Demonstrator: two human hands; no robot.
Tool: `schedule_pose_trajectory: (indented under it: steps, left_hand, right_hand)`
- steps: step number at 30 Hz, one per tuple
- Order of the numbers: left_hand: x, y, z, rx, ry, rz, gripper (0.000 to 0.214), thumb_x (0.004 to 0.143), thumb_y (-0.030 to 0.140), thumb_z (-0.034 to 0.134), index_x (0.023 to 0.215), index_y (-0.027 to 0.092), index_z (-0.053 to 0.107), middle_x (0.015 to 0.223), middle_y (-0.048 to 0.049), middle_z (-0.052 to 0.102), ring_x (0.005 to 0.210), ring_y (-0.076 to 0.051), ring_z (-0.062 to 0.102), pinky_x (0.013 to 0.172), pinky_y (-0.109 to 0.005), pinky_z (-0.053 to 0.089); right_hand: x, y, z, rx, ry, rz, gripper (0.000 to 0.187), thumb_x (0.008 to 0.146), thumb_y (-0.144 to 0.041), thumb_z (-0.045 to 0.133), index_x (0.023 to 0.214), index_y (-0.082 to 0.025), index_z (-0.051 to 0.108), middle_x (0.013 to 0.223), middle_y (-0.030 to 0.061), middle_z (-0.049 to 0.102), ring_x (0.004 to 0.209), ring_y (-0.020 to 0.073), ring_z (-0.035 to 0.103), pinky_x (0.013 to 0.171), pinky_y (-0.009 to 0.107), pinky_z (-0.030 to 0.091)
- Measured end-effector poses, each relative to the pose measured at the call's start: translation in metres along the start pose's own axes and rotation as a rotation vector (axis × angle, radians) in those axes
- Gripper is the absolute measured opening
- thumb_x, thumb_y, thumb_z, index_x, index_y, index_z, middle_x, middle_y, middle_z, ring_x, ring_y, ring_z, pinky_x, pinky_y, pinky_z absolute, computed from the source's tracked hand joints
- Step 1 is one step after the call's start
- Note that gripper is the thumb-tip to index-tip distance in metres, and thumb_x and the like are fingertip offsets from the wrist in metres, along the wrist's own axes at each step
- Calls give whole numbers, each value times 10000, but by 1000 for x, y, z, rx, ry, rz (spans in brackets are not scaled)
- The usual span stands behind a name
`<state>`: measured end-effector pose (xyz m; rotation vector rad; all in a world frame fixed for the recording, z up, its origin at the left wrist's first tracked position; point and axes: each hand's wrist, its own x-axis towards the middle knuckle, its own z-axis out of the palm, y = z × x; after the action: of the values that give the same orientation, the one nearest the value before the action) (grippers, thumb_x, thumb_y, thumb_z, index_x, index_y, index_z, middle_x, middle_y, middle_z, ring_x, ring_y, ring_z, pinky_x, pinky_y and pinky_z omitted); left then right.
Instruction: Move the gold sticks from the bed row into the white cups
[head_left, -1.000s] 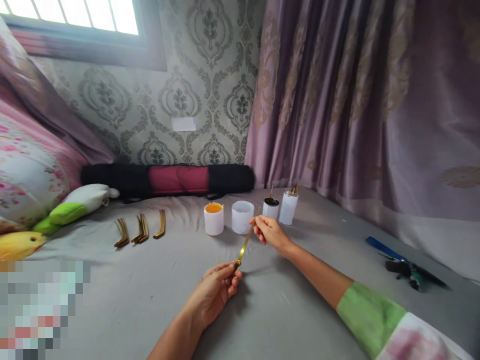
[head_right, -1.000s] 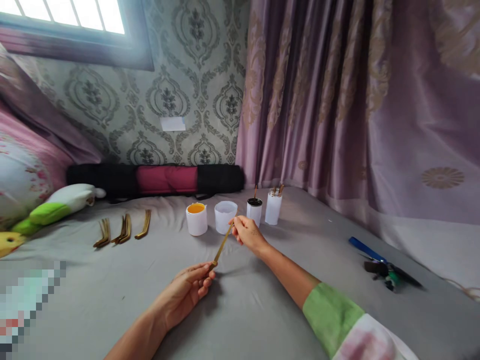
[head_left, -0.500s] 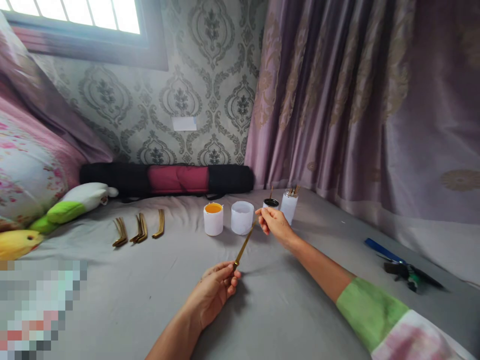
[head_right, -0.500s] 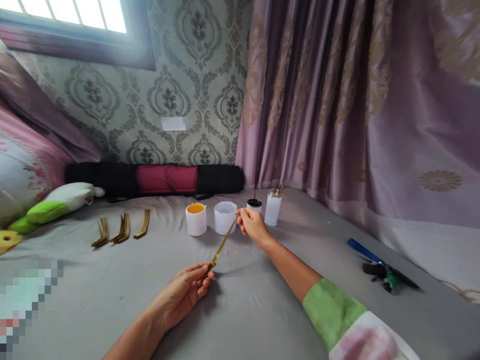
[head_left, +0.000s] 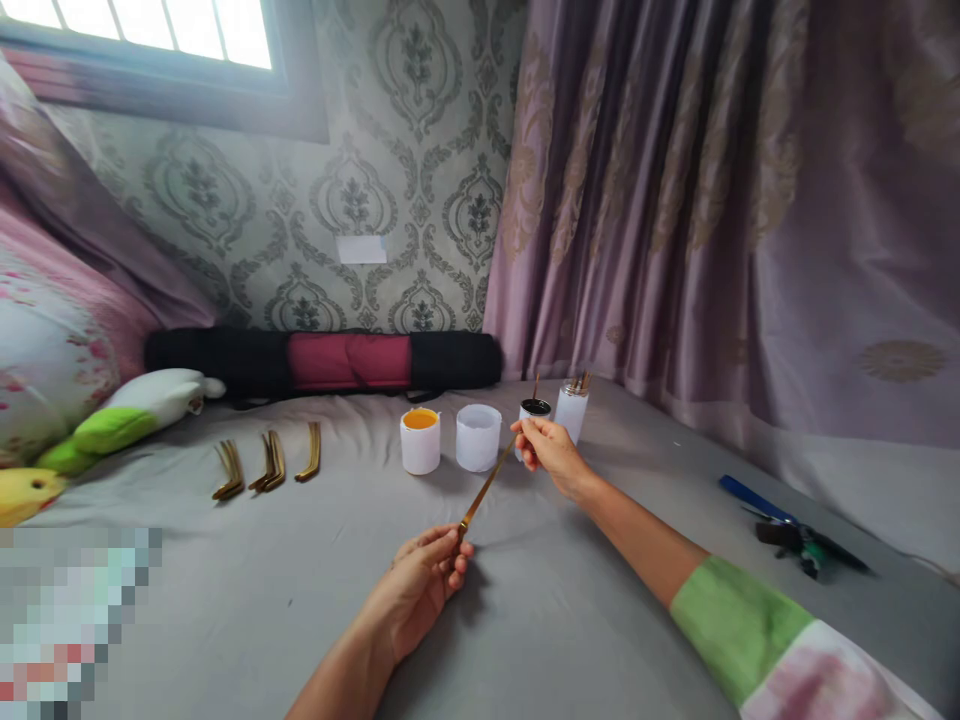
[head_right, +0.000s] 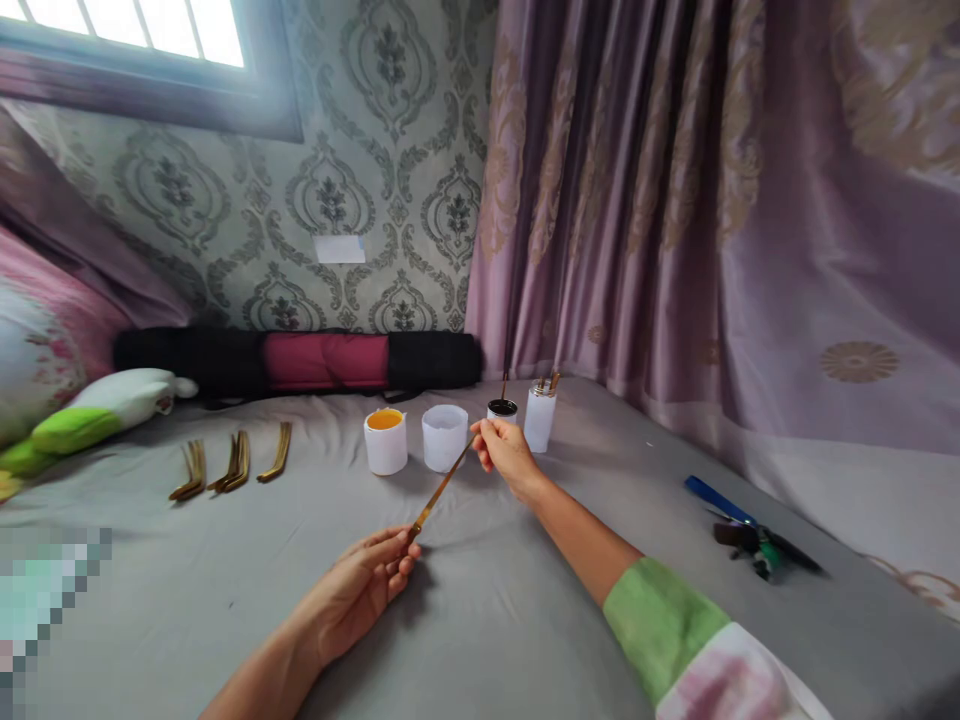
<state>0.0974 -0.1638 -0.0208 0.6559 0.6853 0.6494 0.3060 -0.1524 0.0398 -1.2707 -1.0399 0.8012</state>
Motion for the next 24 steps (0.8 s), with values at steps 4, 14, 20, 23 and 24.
schedule_pose_trajectory:
  steps: [4, 14, 20, 23, 24]
  left_hand:
    - [0, 0, 0, 0, 9, 1, 168, 733, 122, 551, 889, 91, 499, 696, -74, 594, 535, -73, 537, 489, -168, 444]
    - [1, 0, 0, -13, 29, -1, 126, 739, 123, 541, 857, 95, 506, 699, -80, 597, 530, -80, 545, 490, -179, 458]
    - [1, 1, -1, -18, 20, 2, 120, 734, 133, 550, 842, 95, 511, 700, -75, 597, 531, -76, 543, 484, -172, 457]
    - [2, 2, 0, -20, 20, -1, 118, 732, 133, 552, 835, 94, 507, 688, -70, 593, 524, -73, 537, 476, -167, 453]
    - [2, 2, 0, -20, 19, -2, 119, 730, 131, 553, 834, 93, 507, 689, -70, 592, 523, -72, 537, 475, -166, 453]
  right_hand:
    - [-1, 0, 0, 12, 6, 27, 228, 756, -364, 465, 752, -141, 514, 555, -34, 487, 371, 35, 383, 323, 164, 300]
    - [-1, 7, -5, 18, 13, 37, 236, 746, -376, 467, 740, -143, 507, 556, -32, 489, 374, 36, 387, 326, 165, 300]
    - [-1, 10, -6, 19, 18, 24, 254, 733, -396, 477, 741, -143, 507, 556, -34, 486, 382, 37, 389, 328, 164, 305]
    - [-2, 10, -6, 21, 26, 25, 244, 735, -384, 474, 736, -142, 501, 553, -34, 483, 381, 37, 388, 326, 164, 304]
    - [-2, 10, -6, 21, 30, 23, 241, 736, -382, 474, 735, -142, 500, 552, -33, 482, 380, 36, 388, 326, 163, 304]
